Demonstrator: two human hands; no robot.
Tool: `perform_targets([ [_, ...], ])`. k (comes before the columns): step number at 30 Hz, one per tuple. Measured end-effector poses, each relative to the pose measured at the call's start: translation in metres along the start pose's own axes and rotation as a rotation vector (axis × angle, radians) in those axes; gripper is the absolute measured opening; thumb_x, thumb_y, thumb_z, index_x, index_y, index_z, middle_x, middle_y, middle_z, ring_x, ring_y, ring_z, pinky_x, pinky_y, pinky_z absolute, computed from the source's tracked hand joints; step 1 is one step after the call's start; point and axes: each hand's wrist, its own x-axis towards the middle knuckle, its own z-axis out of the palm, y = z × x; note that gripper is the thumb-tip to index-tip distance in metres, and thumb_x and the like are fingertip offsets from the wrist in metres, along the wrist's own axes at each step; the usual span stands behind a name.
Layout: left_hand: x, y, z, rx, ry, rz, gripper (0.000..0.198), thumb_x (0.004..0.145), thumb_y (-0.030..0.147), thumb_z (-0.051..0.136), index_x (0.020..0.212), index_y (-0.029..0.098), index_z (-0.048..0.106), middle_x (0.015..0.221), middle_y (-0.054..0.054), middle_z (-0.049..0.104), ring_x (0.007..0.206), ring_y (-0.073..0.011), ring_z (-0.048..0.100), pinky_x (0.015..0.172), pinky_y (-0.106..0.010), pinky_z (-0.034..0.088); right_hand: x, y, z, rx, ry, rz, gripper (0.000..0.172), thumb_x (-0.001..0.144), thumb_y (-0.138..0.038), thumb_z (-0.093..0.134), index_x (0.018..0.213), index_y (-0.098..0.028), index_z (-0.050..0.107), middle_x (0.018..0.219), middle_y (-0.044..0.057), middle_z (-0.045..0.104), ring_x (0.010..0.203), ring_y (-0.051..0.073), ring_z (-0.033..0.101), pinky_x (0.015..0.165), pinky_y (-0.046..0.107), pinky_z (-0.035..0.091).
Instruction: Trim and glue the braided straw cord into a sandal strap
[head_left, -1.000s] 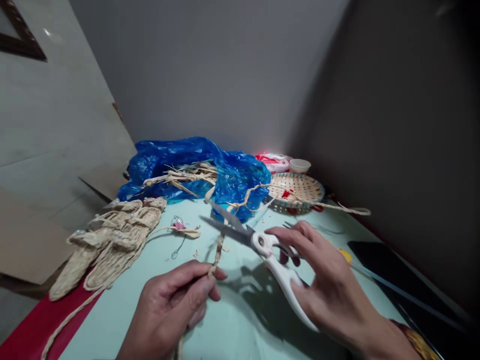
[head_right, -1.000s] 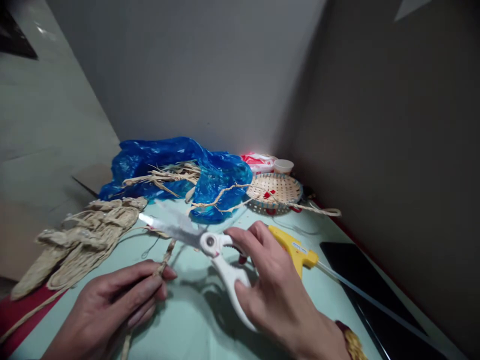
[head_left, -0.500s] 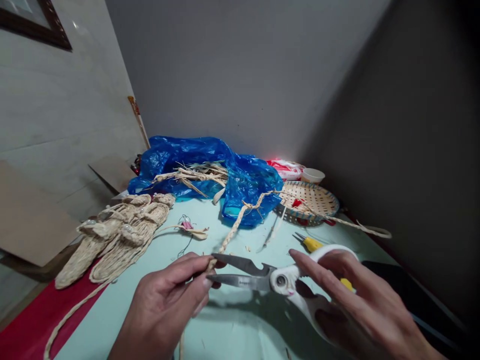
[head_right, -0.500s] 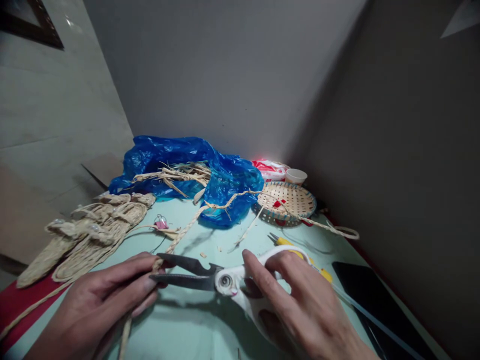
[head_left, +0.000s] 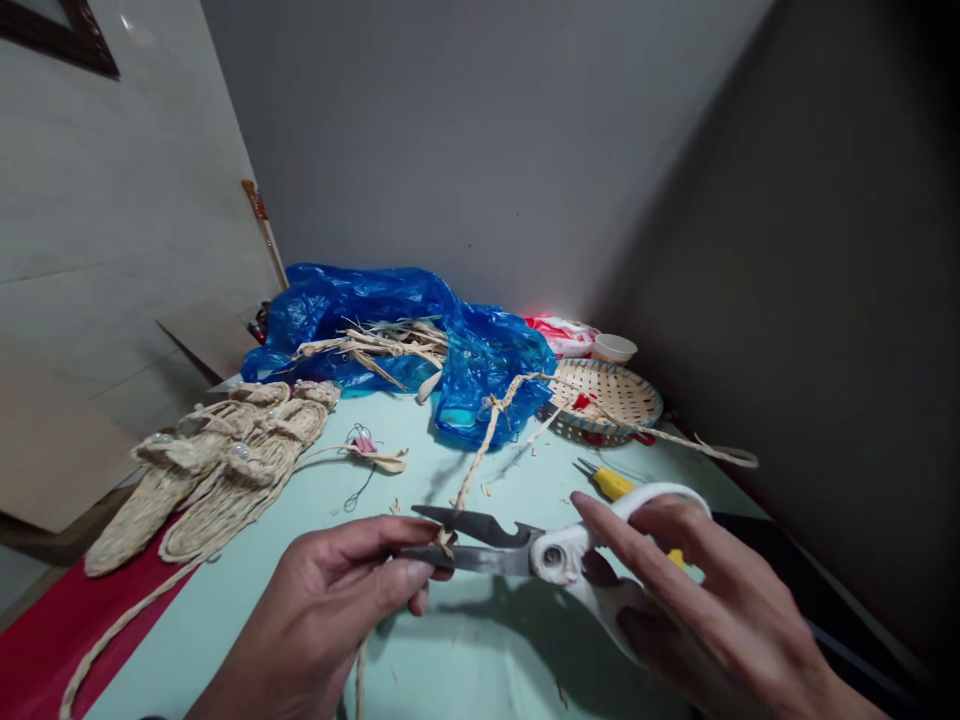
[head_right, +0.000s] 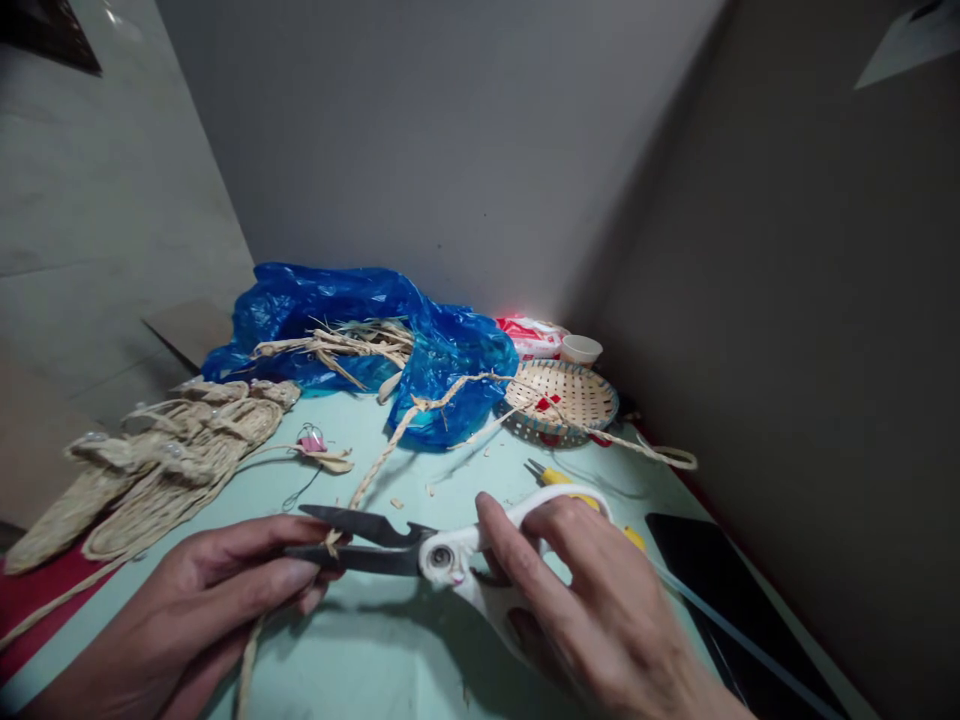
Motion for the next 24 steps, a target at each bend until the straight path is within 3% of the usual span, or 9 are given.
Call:
perform_targets([
  [4, -0.003, 0.001, 0.003, 0.030, 0.001, -0.027, 0.019, 0.062, 0.027, 0.085, 0.081, 0.023, 0.083, 0.084, -0.009, 0.078, 0.087, -0.0244, 0.066, 0.072, -0.029, 0.054, 0.001, -0.005, 0.001, 0.056, -0.012, 0.002, 0.067, 0.093, -0.006, 0.048, 0.154, -0.024, 0.027, 0.092, 0.007, 0.060, 0.078, 0.019, 0.061, 0.072, 0.031, 0.053],
  [7, -0.003, 0.000, 0.003, 0.037, -0.003, -0.029, 0.022, 0.062, 0.027, 0.085, 0.083, 0.024, 0.084, 0.081, -0.009, 0.079, 0.081, -0.0222, 0.065, 0.072, -0.028, 0.054, 0.003, -0.009, 0.004, 0.091, 0.009, -0.011, 0.069, 0.093, -0.002, 0.048, 0.155, -0.021, 0.026, 0.086, 0.005, 0.059, 0.074, 0.018, 0.060, 0.068, 0.032, 0.051],
  [13, -0.003, -0.003, 0.000, -0.004, -0.010, -0.025, 0.025, 0.062, 0.027, 0.086, 0.086, 0.024, 0.084, 0.080, -0.007, 0.079, 0.080, -0.0201, 0.065, 0.070, -0.024, 0.052, 0.005, -0.012, 0.010, 0.068, 0.082, -0.028, 0.063, 0.090, 0.002, 0.053, 0.149, -0.015, 0.038, 0.080, 0.004, 0.056, 0.070, 0.016, 0.054, 0.063, 0.032, 0.047],
  [18, -0.003, -0.005, -0.002, -0.066, -0.029, -0.031, 0.022, 0.064, 0.025, 0.087, 0.085, 0.025, 0.083, 0.079, -0.003, 0.079, 0.083, -0.0175, 0.066, 0.073, -0.021, 0.051, 0.010, -0.013, 0.009, 0.042, 0.111, -0.069, 0.057, 0.092, 0.002, 0.048, 0.146, -0.012, 0.040, 0.075, 0.002, 0.055, 0.067, 0.015, 0.051, 0.060, 0.030, 0.043],
  [24, 0.002, -0.008, -0.004, -0.008, -0.029, -0.065, 0.015, 0.068, 0.025, 0.085, 0.082, 0.019, 0.080, 0.079, -0.005, 0.077, 0.081, -0.0171, 0.065, 0.076, -0.024, 0.049, 0.011, -0.014, 0.015, -0.022, 0.178, -0.085, 0.042, 0.088, 0.003, 0.051, 0.129, -0.008, 0.053, 0.067, -0.001, 0.050, 0.060, 0.013, 0.047, 0.054, 0.027, 0.035],
])
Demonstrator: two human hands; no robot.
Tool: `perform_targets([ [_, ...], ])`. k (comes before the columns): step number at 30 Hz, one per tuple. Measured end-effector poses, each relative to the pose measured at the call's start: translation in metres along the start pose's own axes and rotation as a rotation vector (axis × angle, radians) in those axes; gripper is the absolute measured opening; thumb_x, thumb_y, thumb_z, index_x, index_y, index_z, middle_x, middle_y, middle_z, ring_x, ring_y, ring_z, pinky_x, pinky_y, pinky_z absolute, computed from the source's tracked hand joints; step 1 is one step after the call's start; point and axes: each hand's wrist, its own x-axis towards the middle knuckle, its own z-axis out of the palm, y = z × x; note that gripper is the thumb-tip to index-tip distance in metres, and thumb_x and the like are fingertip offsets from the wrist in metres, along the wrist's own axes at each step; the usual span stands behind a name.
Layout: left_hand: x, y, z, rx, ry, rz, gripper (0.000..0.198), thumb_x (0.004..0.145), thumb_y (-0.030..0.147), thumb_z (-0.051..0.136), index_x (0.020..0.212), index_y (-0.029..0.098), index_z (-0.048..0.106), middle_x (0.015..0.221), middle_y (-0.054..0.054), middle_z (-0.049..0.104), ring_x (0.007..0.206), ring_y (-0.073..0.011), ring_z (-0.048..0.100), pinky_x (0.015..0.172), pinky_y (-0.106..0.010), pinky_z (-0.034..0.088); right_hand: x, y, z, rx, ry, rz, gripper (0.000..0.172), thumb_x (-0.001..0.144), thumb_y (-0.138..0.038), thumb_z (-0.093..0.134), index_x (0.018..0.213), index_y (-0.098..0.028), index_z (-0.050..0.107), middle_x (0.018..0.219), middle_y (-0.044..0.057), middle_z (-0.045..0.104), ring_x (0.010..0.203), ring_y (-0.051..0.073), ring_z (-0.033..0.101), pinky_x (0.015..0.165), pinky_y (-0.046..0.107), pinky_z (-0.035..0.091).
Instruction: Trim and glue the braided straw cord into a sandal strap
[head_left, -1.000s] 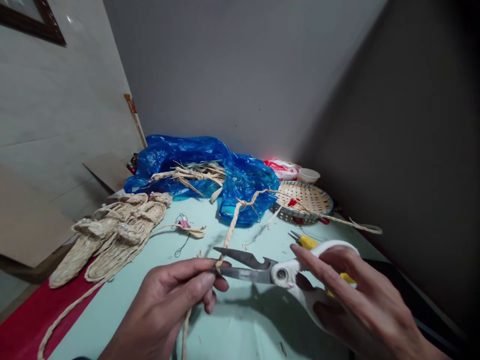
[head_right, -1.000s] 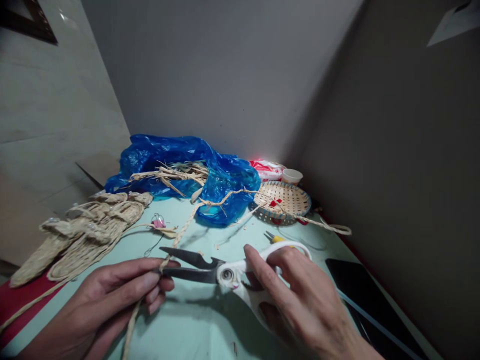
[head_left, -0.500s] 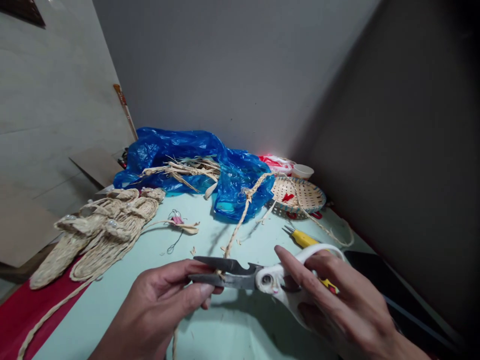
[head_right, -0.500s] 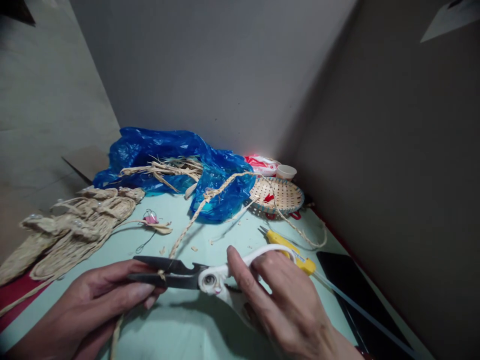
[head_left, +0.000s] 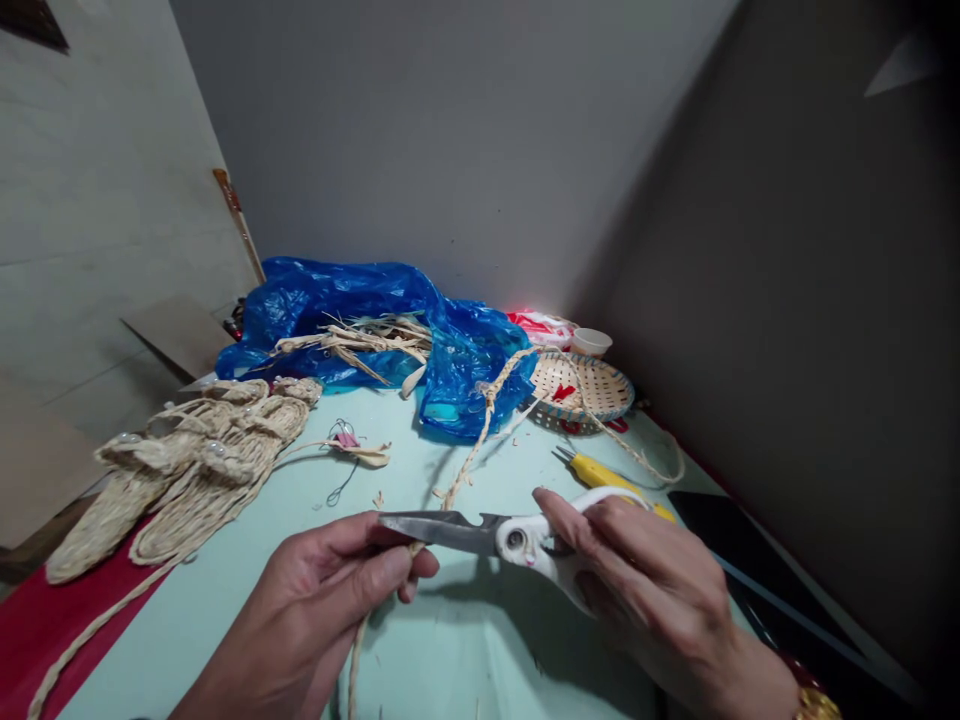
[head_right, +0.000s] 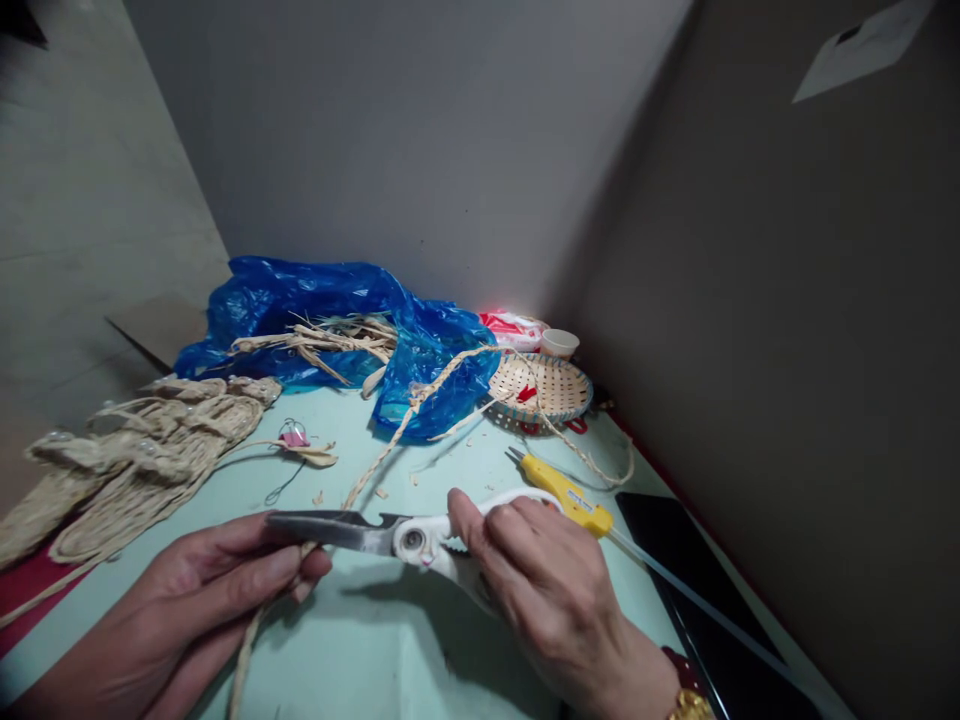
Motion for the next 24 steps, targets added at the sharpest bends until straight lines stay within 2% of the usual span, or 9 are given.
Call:
perform_targets([
  [2, 0.002, -0.001, -0.001, -0.009, -0.003, 0.011, 0.015, 0.069, 0.024, 0.084, 0.082, 0.019, 0.080, 0.079, -0.006, 0.077, 0.080, -0.0172, 0.065, 0.076, -0.025, 0.049, -0.001, 0.001, 0.005, 0.057, -0.006, 0.079, 0.042, 0.084, 0.005, 0.048, 0.122, -0.012, 0.057, 0.070, -0.001, 0.050, 0.057, 0.012, 0.046, 0.052, 0.025, 0.036],
  [6, 0.000, -0.001, 0.001, -0.057, 0.031, 0.043, 0.015, 0.066, 0.025, 0.086, 0.077, 0.019, 0.078, 0.072, -0.005, 0.075, 0.071, -0.0153, 0.061, 0.070, -0.024, 0.048, 0.001, 0.004, 0.010, 0.210, 0.011, 0.353, 0.034, 0.081, -0.001, 0.050, 0.107, -0.018, 0.065, 0.072, -0.001, 0.045, 0.055, 0.011, 0.044, 0.049, 0.023, 0.036],
  [11, -0.002, -0.001, 0.009, -0.020, 0.054, 0.082, 0.024, 0.065, 0.035, 0.086, 0.083, 0.020, 0.078, 0.067, -0.004, 0.071, 0.059, -0.0118, 0.052, 0.059, -0.022, 0.044, 0.004, 0.007, 0.010, 0.328, -0.007, 0.539, 0.029, 0.083, -0.011, 0.061, 0.109, -0.022, 0.067, 0.072, -0.001, 0.050, 0.059, 0.013, 0.047, 0.052, 0.025, 0.036],
  [14, -0.001, -0.003, 0.009, 0.038, 0.057, 0.154, 0.028, 0.067, 0.041, 0.084, 0.086, 0.021, 0.077, 0.066, -0.004, 0.069, 0.055, -0.0109, 0.047, 0.052, -0.021, 0.039, 0.005, 0.004, 0.010, 0.387, -0.056, 0.568, 0.024, 0.085, -0.015, 0.062, 0.106, -0.023, 0.068, 0.069, -0.003, 0.049, 0.059, 0.013, 0.047, 0.052, 0.024, 0.036],
  [17, 0.001, -0.005, 0.005, 0.118, 0.106, 0.238, 0.027, 0.069, 0.043, 0.082, 0.085, 0.023, 0.076, 0.065, -0.004, 0.068, 0.056, -0.0115, 0.050, 0.048, -0.020, 0.033, 0.006, 0.000, 0.012, 0.418, -0.090, 0.545, 0.019, 0.085, -0.016, 0.062, 0.101, -0.023, 0.070, 0.067, -0.003, 0.050, 0.057, 0.012, 0.048, 0.051, 0.023, 0.036],
  [20, 0.004, -0.007, 0.000, 0.152, 0.150, 0.250, 0.027, 0.068, 0.043, 0.083, 0.082, 0.021, 0.076, 0.068, -0.004, 0.068, 0.053, -0.0100, 0.049, 0.047, -0.020, 0.031, 0.007, -0.004, 0.015, 0.477, -0.139, 0.549, 0.022, 0.084, -0.015, 0.060, 0.103, -0.023, 0.070, 0.069, -0.002, 0.053, 0.058, 0.012, 0.051, 0.052, 0.022, 0.039],
  [24, 0.007, -0.008, -0.003, 0.128, 0.112, 0.230, 0.023, 0.070, 0.039, 0.082, 0.076, 0.017, 0.077, 0.069, -0.003, 0.064, 0.050, -0.0060, 0.041, 0.048, -0.019, 0.031, 0.005, -0.006, 0.018, 0.509, -0.238, 0.574, 0.028, 0.082, -0.012, 0.059, 0.104, -0.025, 0.071, 0.070, -0.001, 0.053, 0.061, 0.014, 0.053, 0.053, 0.023, 0.039],
])
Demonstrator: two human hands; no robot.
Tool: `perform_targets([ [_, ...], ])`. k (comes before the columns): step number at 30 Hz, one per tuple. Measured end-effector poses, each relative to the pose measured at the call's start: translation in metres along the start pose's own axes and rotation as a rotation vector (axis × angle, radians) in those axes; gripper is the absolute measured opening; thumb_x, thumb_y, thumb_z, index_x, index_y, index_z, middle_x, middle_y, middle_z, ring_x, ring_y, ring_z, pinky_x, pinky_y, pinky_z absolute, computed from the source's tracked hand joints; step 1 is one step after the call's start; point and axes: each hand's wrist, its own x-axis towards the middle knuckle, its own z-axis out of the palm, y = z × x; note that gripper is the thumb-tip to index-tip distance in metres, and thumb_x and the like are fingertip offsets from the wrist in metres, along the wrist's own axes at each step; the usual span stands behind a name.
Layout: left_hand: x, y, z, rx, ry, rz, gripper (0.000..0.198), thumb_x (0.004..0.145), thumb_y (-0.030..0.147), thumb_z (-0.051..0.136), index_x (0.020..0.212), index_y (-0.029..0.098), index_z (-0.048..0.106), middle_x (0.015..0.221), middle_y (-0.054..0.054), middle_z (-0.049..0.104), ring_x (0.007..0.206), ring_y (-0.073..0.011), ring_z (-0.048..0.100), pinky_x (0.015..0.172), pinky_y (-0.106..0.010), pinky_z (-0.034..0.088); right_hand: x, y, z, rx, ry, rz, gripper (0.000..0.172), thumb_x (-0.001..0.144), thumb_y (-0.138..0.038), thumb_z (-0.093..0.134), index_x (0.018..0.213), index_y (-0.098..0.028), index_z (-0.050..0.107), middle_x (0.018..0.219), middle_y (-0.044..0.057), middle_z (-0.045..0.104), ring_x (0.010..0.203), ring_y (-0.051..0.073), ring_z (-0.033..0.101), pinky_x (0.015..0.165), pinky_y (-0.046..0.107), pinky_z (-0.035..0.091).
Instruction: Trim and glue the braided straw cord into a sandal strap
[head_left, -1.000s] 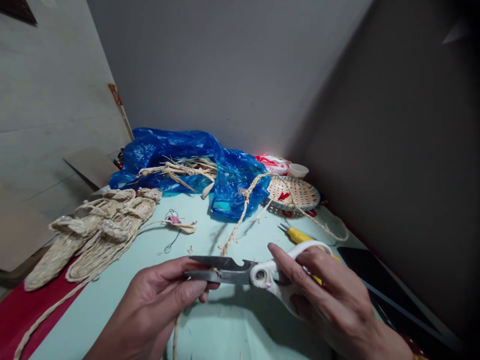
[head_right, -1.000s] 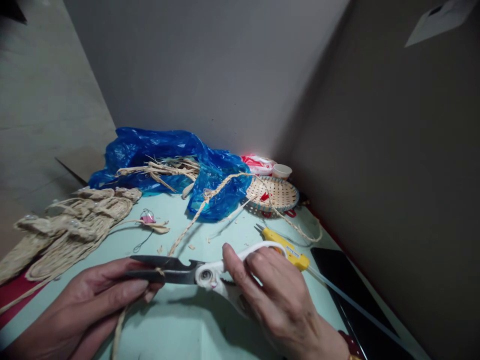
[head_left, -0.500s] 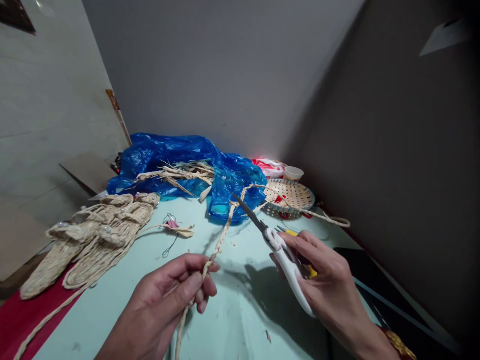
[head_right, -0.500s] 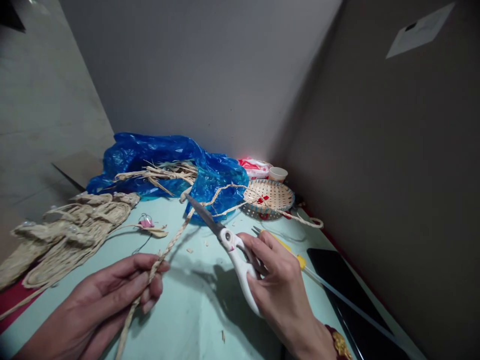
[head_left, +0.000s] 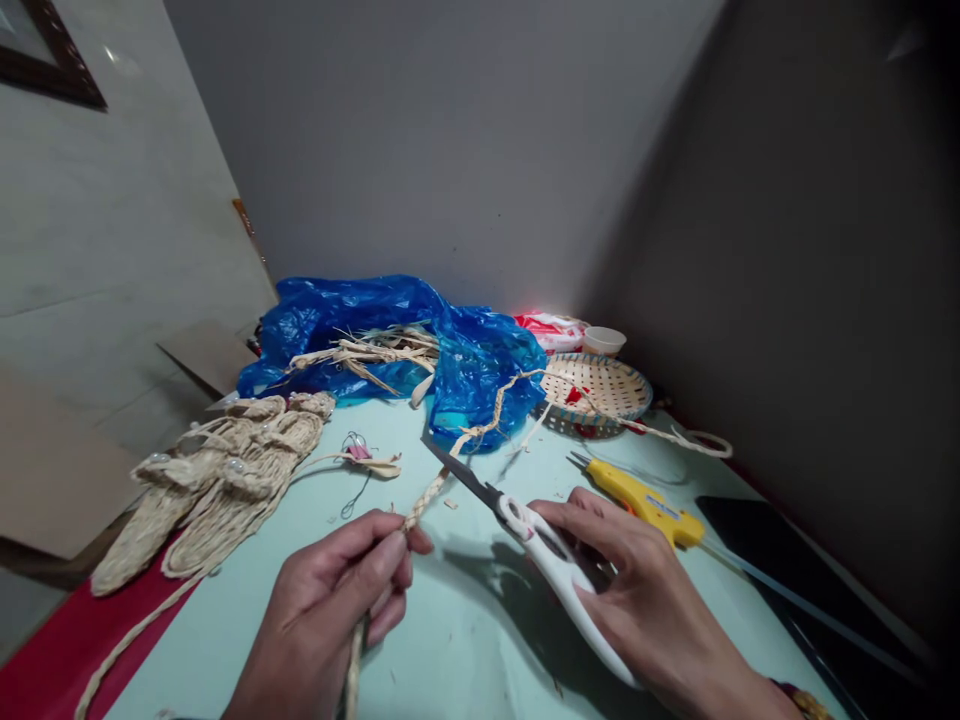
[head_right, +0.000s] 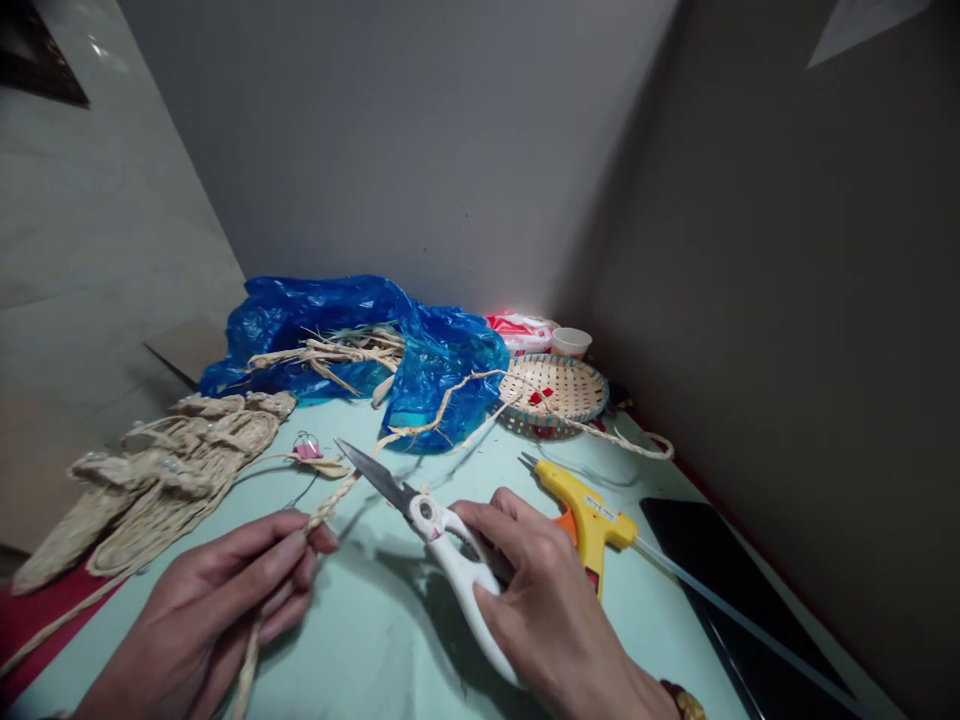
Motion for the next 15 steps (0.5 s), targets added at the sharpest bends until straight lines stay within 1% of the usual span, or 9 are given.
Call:
perform_targets([
  [3, 0.000, 0.000, 0.000, -0.073, -0.029, -0.041, 0.026, 0.073, 0.041, 0.079, 0.073, 0.015, 0.075, 0.068, -0.002, 0.060, 0.048, -0.0041, 0.035, 0.045, -0.018, 0.022, 0.000, 0.000, 0.002, 0.060, -0.031, 0.073, 0.022, 0.083, -0.017, 0.061, 0.099, -0.025, 0.072, 0.070, -0.001, 0.055, 0.063, 0.015, 0.054, 0.056, 0.025, 0.040],
  [5, -0.001, 0.001, 0.002, -0.143, -0.061, -0.082, 0.029, 0.072, 0.042, 0.080, 0.072, 0.014, 0.075, 0.067, -0.002, 0.059, 0.046, -0.0027, 0.030, 0.044, -0.019, 0.017, 0.001, -0.003, 0.005, 0.191, -0.044, 0.169, 0.016, 0.083, -0.023, 0.064, 0.095, -0.025, 0.073, 0.073, 0.000, 0.058, 0.063, 0.015, 0.055, 0.056, 0.026, 0.042],
  [7, -0.003, 0.002, 0.005, -0.205, -0.110, -0.143, 0.029, 0.070, 0.041, 0.082, 0.070, 0.013, 0.074, 0.059, 0.001, 0.051, 0.045, -0.0021, 0.025, 0.044, -0.019, 0.014, 0.003, -0.009, 0.007, 0.368, -0.061, 0.280, 0.014, 0.081, -0.028, 0.067, 0.093, -0.023, 0.072, 0.076, 0.001, 0.061, 0.061, 0.015, 0.056, 0.054, 0.027, 0.043],
  [9, -0.005, 0.000, 0.007, -0.247, -0.172, -0.229, 0.027, 0.069, 0.037, 0.083, 0.067, 0.012, 0.073, 0.052, 0.006, 0.042, 0.044, -0.0022, 0.022, 0.044, -0.018, 0.013, 0.006, -0.018, 0.009, 0.533, -0.079, 0.390, 0.022, 0.077, -0.033, 0.072, 0.094, -0.021, 0.070, 0.072, 0.001, 0.062, 0.058, 0.015, 0.057, 0.052, 0.027, 0.045],
  [11, -0.007, -0.003, 0.009, -0.277, -0.232, -0.332, 0.026, 0.069, 0.036, 0.084, 0.065, 0.013, 0.073, 0.049, 0.008, 0.037, 0.044, -0.0022, 0.020, 0.043, -0.019, 0.013, 0.008, -0.028, 0.010, 0.678, -0.081, 0.478, 0.032, 0.072, -0.036, 0.077, 0.097, -0.020, 0.067, 0.069, 0.001, 0.063, 0.059, 0.017, 0.060, 0.054, 0.028, 0.048],
  [13, -0.008, -0.009, 0.011, -0.289, -0.286, -0.427, 0.028, 0.071, 0.037, 0.082, 0.064, 0.013, 0.071, 0.048, 0.008, 0.037, 0.041, -0.0020, 0.020, 0.042, -0.019, 0.013, 0.010, -0.037, 0.010, 0.820, -0.065, 0.506, 0.040, 0.067, -0.038, 0.082, 0.099, -0.022, 0.063, 0.074, 0.001, 0.066, 0.067, 0.018, 0.065, 0.059, 0.028, 0.052],
  [15, -0.010, -0.016, 0.011, -0.287, -0.336, -0.482, 0.030, 0.074, 0.038, 0.080, 0.064, 0.012, 0.070, 0.047, 0.008, 0.036, 0.039, -0.0017, 0.021, 0.041, -0.020, 0.014, 0.011, -0.044, 0.011, 0.931, -0.069, 0.506, 0.047, 0.063, -0.039, 0.085, 0.099, -0.023, 0.060, 0.080, 0.001, 0.068, 0.073, 0.018, 0.066, 0.064, 0.028, 0.054],
])
